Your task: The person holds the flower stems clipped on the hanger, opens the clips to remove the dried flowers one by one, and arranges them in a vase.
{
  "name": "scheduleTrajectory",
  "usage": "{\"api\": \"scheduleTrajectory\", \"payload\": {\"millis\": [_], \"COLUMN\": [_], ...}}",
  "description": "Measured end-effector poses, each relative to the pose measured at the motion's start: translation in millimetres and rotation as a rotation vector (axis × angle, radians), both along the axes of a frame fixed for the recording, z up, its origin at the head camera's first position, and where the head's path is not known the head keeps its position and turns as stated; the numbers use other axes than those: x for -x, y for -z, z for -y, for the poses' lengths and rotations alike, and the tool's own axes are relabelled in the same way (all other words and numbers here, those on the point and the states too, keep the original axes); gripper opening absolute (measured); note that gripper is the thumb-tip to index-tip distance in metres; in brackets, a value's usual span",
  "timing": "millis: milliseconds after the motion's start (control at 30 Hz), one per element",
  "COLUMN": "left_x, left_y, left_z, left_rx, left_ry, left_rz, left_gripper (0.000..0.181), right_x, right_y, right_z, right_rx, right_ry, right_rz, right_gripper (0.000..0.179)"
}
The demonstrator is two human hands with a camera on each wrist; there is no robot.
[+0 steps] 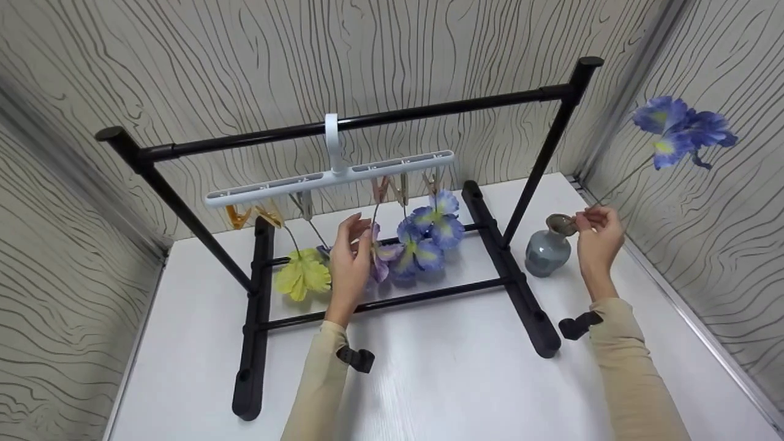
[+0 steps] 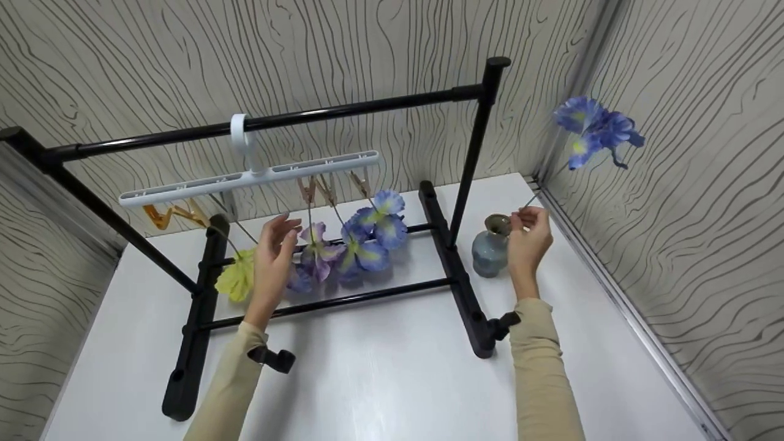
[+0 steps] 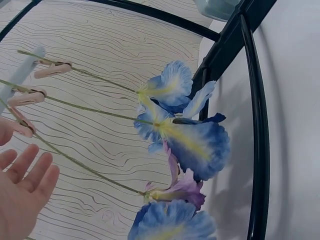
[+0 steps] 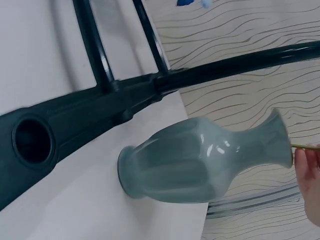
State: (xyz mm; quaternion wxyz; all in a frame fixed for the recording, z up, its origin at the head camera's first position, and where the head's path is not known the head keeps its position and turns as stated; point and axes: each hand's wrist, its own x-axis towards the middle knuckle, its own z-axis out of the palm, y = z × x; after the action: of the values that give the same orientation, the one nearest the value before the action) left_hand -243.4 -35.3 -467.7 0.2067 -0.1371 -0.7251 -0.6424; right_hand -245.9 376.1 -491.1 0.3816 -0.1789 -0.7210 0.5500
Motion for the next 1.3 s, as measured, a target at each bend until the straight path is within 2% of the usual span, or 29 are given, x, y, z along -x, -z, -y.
{"api": "scheduleTrajectory", "payload": {"millis": [100,200,400,533,633,733,900,1100,1167,1300], "left_x": [0.6,3.3,12.4,18.9,22.2,24.5,29.1,30.3,30.6,31.3], "left_y": [-2.1,-3.5,-8.4,-13.2,-18.2,-23.4,-24.7,-17.1,-14.4,-9.4], "left_z": [-0.4,-4.8,-20.3,-30.8,-34.9,-36.7,-39.7,-42.7,-44.0,-46.6], "left_rx": [0.015,0.035,0.068,0.048,0.017,-0.004,0.023,0.057,0.056,0.022], "left_ry": [-0.001,-0.003,-0.049,-0.081,-0.138,-0.164,-0.14,-0.162,-0.16,-0.137], "left_rz": [0.0,-0.004,-0.024,-0.017,0.01,0.036,0.052,0.049,0.045,0.029], "left_gripper": [0.034,0.033,0.032,0.032,0.03,0.028,0.027,0.022,0.019,0.012], "right_x": [2.3,3.5,5.2,5.5,5.2,4.0,3.9,6.5,5.9,4.9], "right_y": [2.0,0.9,-4.3,-6.4,-6.5,-7.6,-9.7,-6.5,-5.5,-2.8], "right_z": [-0.7,-1.4,-4.7,-7.4,-8.3,-8.8,-7.2,-3.9,-2.6,1.4], "right_rx": [-0.077,-0.095,-0.009,0.025,-0.032,-0.063,0.036,0.223,0.282,0.266], "right_ry": [0.015,0.012,-0.026,-0.033,-0.046,-0.051,-0.037,-0.058,-0.067,-0.069], "right_rz": [0.07,0.085,0.068,0.038,0.064,0.084,-0.005,-0.149,-0.184,-0.193], "right_gripper": [0.017,0.023,0.018,0.016,0.018,0.023,0.021,0.007,0.007,0.007]}}
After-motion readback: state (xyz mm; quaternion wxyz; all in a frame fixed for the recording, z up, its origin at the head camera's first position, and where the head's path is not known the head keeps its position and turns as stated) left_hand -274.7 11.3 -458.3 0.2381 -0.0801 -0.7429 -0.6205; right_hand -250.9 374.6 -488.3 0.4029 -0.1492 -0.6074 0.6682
